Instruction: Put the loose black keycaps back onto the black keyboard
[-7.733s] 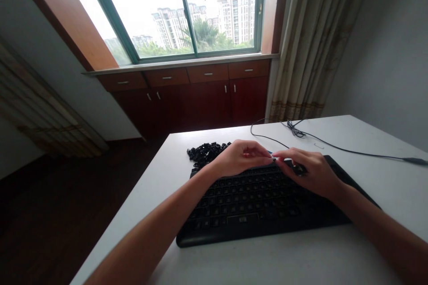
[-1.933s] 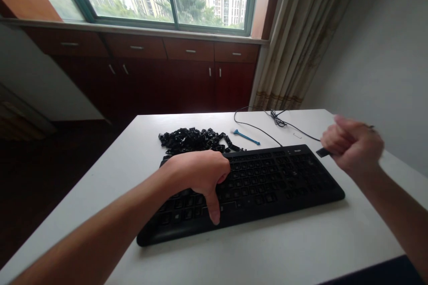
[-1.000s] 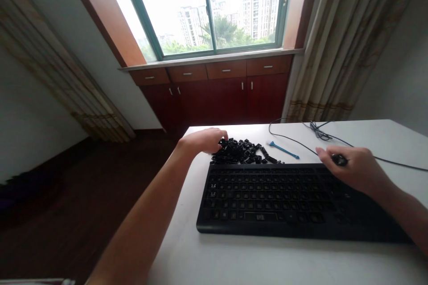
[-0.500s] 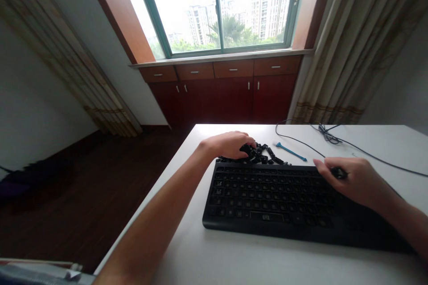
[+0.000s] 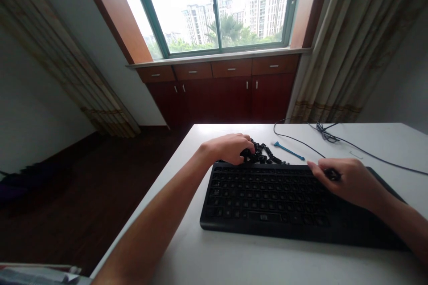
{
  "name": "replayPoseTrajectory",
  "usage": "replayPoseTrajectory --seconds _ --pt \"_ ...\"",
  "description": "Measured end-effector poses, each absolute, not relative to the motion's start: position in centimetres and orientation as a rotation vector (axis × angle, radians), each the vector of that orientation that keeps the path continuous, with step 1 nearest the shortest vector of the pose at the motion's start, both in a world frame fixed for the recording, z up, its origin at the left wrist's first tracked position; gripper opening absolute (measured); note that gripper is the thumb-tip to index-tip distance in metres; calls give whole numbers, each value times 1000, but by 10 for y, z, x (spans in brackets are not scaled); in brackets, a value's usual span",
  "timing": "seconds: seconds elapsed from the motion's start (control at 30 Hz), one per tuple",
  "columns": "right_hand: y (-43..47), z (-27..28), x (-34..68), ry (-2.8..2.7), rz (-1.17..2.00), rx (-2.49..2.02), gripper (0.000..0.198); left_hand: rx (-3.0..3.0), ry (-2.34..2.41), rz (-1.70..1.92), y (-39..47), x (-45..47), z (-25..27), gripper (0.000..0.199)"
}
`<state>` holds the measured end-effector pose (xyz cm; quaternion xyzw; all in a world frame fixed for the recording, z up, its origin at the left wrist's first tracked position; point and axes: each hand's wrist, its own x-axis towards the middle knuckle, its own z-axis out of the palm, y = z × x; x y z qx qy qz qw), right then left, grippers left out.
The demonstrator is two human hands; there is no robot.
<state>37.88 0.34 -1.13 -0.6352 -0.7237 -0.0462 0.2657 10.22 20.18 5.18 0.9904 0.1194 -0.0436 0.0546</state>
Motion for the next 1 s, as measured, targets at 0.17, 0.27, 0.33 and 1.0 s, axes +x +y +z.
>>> replayPoseTrajectory --seconds 0.17,0.27,0.33,1.0 --pt "3 -10 378 -1963 -118 -1698 29 2990 423 -141 203 103 50 40" --pt "3 -9 377 -1969 -114 -1694 29 2995 427 -113 204 103 49 38" --pt "3 -10 377 -1969 -114 -1703 29 2996 422 -96 205 103 48 36" --pt "4 -9 376 -1980 -90 -1683 27 3004 342 -60 202 109 45 26"
